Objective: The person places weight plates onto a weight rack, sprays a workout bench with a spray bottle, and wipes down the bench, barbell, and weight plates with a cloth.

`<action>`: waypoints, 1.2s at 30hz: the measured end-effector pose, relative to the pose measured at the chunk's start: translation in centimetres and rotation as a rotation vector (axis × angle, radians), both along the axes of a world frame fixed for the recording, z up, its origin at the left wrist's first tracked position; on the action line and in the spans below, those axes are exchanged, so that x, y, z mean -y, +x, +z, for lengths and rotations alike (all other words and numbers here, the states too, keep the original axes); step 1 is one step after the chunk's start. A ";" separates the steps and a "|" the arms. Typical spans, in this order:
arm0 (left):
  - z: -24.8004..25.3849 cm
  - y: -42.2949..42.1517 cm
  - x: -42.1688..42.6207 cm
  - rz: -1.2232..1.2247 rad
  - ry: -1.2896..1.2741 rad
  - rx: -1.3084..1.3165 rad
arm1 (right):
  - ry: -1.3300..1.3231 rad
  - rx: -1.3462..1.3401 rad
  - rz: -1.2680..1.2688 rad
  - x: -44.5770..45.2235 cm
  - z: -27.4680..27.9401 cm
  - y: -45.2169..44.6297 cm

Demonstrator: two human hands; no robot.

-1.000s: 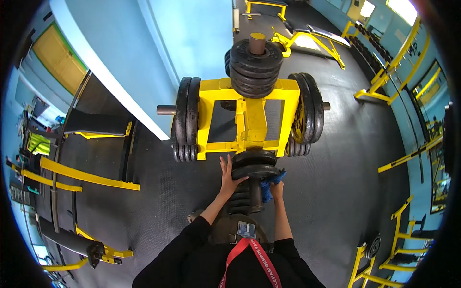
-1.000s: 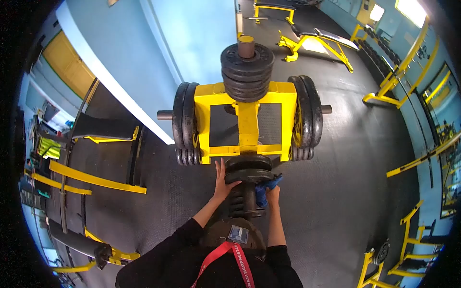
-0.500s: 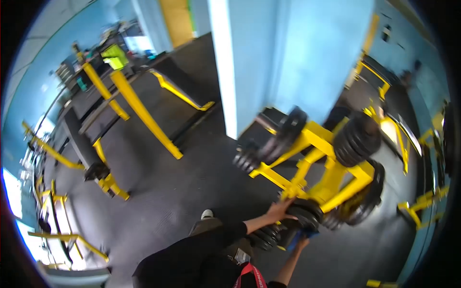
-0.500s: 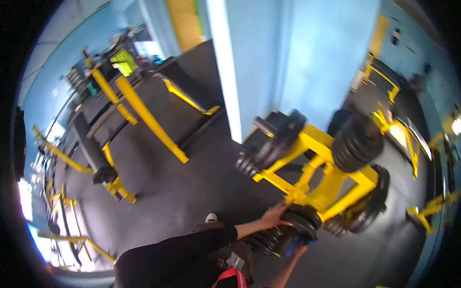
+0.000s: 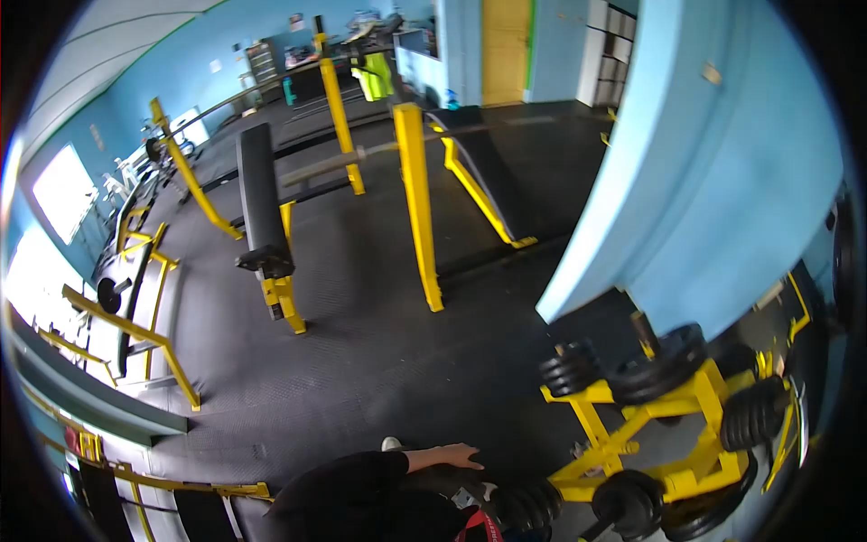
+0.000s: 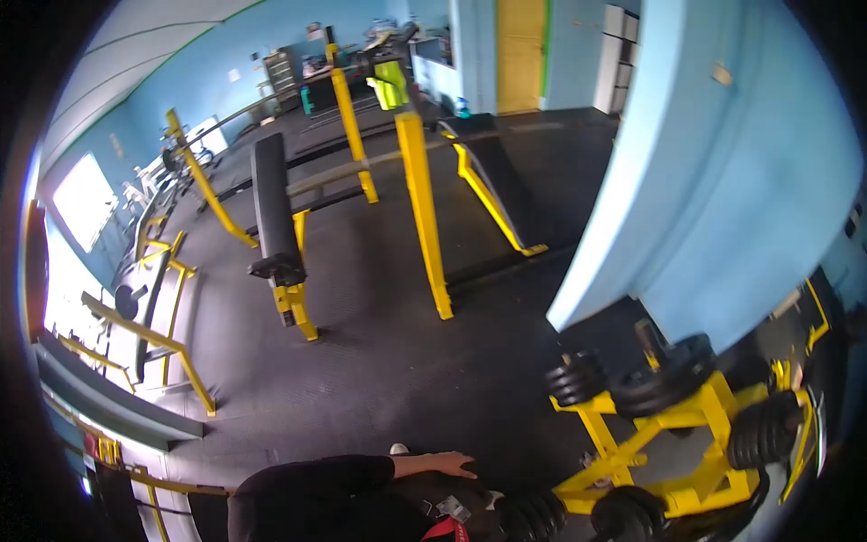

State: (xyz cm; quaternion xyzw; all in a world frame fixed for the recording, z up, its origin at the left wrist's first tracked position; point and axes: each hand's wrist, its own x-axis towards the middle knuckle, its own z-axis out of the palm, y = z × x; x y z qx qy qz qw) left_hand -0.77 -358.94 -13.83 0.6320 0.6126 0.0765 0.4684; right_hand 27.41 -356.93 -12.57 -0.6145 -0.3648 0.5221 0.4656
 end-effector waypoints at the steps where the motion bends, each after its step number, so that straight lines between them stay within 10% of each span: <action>1: -0.4 -3.3 1.5 -0.014 -0.062 0.013 | -0.031 -0.058 0.050 0.1 -0.1 -2.8; 6: 3.8 -17.2 7.5 0.191 -0.069 0.231 | -0.189 -0.606 0.325 0.4 -2.2 -17.1; 8: 5.6 -21.3 9.7 0.405 0.452 0.094 | -0.275 -0.892 0.473 -0.6 -2.7 -24.0; 10: 11.5 -25.2 11.0 0.539 0.732 -0.264 | 0.002 -0.234 0.885 -1.9 -0.2 -34.0; 11: 14.5 -26.9 11.8 0.555 0.716 -0.270 | -0.281 -0.836 0.819 -2.3 1.1 -39.2; 17: 20.4 -36.9 13.9 0.870 0.975 -0.653 | 0.065 -0.806 1.142 1.7 10.5 -60.7; 21: 23.8 -40.9 14.2 1.207 1.025 -0.119 | 0.112 -0.560 1.337 2.2 10.5 -71.7; 25: 25.1 -46.6 13.4 1.049 1.005 0.036 | 0.035 -0.249 1.478 2.9 5.0 -76.5; 36: 30.6 -77.2 7.4 1.298 1.027 0.020 | -0.131 0.224 1.544 -2.6 -1.8 -93.4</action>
